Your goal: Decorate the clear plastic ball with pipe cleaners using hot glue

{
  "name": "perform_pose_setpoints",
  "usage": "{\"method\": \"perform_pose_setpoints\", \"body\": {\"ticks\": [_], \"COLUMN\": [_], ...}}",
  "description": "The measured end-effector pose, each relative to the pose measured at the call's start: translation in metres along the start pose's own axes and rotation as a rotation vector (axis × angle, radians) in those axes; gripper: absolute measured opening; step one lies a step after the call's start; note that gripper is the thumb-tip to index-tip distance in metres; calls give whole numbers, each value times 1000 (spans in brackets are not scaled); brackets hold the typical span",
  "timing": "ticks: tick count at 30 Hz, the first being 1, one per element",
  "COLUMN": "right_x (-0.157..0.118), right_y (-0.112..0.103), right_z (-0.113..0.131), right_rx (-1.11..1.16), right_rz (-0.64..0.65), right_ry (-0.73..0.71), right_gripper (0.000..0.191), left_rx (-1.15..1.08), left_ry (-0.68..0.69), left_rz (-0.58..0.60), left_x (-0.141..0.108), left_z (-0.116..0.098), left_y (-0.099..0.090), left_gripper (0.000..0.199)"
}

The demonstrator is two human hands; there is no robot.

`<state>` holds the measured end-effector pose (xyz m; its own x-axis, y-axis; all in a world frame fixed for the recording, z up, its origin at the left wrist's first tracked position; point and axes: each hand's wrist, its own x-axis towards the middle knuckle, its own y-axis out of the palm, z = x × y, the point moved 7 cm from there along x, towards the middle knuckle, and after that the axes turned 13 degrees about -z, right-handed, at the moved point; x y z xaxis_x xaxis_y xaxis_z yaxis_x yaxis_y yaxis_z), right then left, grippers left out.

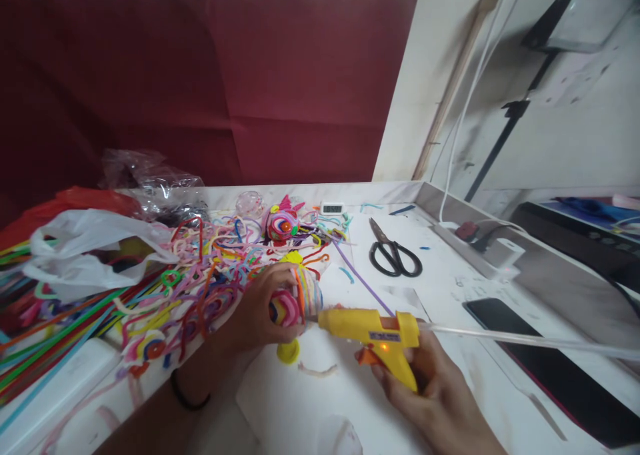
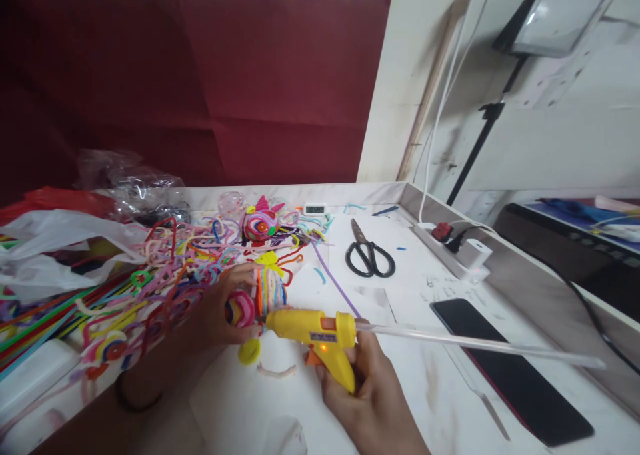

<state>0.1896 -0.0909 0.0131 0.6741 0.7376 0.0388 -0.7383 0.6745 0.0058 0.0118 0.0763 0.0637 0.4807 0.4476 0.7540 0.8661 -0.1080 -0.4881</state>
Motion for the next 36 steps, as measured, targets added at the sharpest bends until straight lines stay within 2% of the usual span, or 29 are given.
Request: {"method": "perform_pose_setpoints", "body": {"ticks": [3,6,9,18,25,36], "right_x": [2,6,10,9,10,2], "right_y": [2,3,4,11,10,12], "right_z": [-3,-8,-14,-7,-10,-5], "right_rx": [-13,-29,-42,-140,-155,-253], "right_rz": [2,66,150,217,194,90], "right_ry": [-80,-137,-161,-210,-227,-253], "right_gripper": [40,35,33,30,26,33], "left_rx": [-15,-26,-28,-9,-19,-15], "left_ry": [5,3,8,24,9,17], "left_rz": [-3,-8,-13,3,0,12], "left_x": [-1,-2,-3,-3,-3,-1], "left_z": [1,2,4,3,4,1], "left_y": [0,0,1,2,3,2], "left_gripper": [64,66,66,66,63,68]}}
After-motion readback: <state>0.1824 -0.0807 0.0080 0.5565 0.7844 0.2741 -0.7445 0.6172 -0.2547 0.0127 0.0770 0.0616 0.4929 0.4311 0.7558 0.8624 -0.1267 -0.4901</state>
